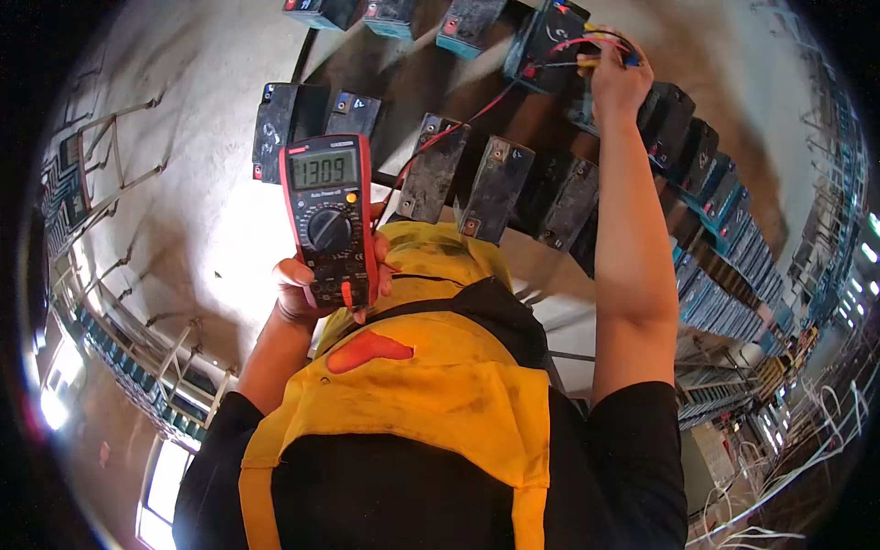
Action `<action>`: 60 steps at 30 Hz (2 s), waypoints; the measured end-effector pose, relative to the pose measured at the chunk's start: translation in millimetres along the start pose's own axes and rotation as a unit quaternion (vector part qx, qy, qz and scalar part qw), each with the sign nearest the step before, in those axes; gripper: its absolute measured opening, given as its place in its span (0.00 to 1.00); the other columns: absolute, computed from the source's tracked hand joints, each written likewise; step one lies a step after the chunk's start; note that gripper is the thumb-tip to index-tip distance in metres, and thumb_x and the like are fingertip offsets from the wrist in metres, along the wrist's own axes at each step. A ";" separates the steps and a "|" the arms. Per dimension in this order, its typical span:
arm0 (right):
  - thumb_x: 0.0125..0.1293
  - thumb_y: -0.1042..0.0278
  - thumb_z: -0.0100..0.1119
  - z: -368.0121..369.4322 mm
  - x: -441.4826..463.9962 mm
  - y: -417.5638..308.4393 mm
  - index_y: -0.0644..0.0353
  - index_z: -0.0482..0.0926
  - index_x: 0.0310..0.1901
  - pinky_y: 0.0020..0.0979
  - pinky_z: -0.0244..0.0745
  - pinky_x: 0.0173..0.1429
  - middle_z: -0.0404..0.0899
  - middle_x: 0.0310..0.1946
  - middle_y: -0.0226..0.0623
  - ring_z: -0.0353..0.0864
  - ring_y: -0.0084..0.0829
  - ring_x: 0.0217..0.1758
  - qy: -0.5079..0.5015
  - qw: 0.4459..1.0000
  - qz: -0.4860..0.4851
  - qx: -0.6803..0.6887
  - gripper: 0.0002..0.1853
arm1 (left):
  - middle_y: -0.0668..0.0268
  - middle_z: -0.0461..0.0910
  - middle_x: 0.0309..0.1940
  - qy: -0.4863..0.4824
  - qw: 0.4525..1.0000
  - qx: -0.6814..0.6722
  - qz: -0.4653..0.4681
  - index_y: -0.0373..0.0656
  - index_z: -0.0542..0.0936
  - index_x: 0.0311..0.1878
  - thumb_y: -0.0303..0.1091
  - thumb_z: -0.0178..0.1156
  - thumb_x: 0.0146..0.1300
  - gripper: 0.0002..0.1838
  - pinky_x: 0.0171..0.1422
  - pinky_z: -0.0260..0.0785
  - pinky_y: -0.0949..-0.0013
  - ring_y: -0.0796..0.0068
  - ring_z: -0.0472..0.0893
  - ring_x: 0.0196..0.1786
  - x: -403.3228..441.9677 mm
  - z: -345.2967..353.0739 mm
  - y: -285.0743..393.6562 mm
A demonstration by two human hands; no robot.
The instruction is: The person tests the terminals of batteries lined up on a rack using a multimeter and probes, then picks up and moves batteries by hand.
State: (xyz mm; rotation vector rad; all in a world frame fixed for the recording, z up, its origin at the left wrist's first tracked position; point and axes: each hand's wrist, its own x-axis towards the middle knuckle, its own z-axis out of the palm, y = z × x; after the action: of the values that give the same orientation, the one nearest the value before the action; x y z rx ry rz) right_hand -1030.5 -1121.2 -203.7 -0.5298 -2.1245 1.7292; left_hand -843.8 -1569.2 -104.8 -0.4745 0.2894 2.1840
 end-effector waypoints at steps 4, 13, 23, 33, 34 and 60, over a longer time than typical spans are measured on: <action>0.87 0.67 0.60 0.0 -10.0 -9.2 0.64 0.88 0.60 0.33 0.90 0.36 0.95 0.48 0.43 0.96 0.34 0.36 0.003 1.000 0.005 0.010 0.12 | 0.40 0.81 0.60 0.009 0.999 0.029 0.023 0.33 0.58 0.89 0.41 0.76 0.46 0.65 0.34 0.93 0.47 0.30 0.89 0.55 -11.1 -8.2 11.8; 0.88 0.58 0.63 -1.9 -170.5 -36.1 0.63 0.87 0.61 0.31 0.88 0.39 0.94 0.52 0.41 0.94 0.30 0.37 -0.036 0.998 0.019 0.047 0.16 | 0.41 0.81 0.63 -0.012 0.991 0.057 0.116 0.35 0.57 0.89 0.40 0.77 0.51 0.62 0.34 0.94 0.47 0.34 0.87 0.54 -62.2 -27.8 33.6; 0.88 0.50 0.62 -62.8 -294.6 -39.2 0.63 0.88 0.61 0.29 0.86 0.38 0.94 0.54 0.40 0.92 0.26 0.36 0.073 0.988 0.110 0.078 0.21 | 0.38 0.80 0.65 0.009 0.987 0.081 0.135 0.34 0.55 0.90 0.39 0.75 0.50 0.64 0.38 0.95 0.43 0.32 0.88 0.56 -151.3 -49.1 -25.5; 0.88 0.58 0.64 -121.2 -398.1 -26.7 0.67 0.88 0.60 0.31 0.87 0.54 0.92 0.53 0.41 0.92 0.27 0.47 0.165 0.979 0.115 0.016 0.18 | 0.43 0.84 0.62 0.030 0.986 0.122 0.109 0.33 0.58 0.90 0.43 0.71 0.49 0.62 0.42 0.93 0.50 0.35 0.90 0.57 -158.6 -55.3 -24.6; 0.88 0.58 0.64 -124.2 -409.6 -27.0 0.67 0.88 0.60 0.31 0.89 0.49 0.92 0.53 0.41 0.92 0.27 0.43 0.161 0.975 0.149 0.024 0.18 | 0.42 0.83 0.63 0.015 0.987 0.123 0.104 0.34 0.57 0.90 0.44 0.71 0.50 0.62 0.42 0.93 0.51 0.35 0.90 0.57 -159.2 -59.1 -19.0; 0.89 0.66 0.59 171.8 -420.8 -93.6 0.68 0.85 0.62 0.32 0.87 0.53 0.92 0.55 0.39 0.91 0.27 0.51 -0.065 0.991 0.100 -0.060 0.14 | 0.42 0.84 0.62 0.021 0.983 0.112 0.141 0.33 0.59 0.89 0.44 0.72 0.46 0.64 0.44 0.92 0.52 0.38 0.91 0.55 -271.9 -164.6 224.1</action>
State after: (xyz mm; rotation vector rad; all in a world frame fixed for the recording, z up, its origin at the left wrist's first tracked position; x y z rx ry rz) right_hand -755.3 -1492.3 -159.6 -0.7032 -2.3495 1.7915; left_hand -831.9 -1957.3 -126.6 -0.3703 0.6522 2.3789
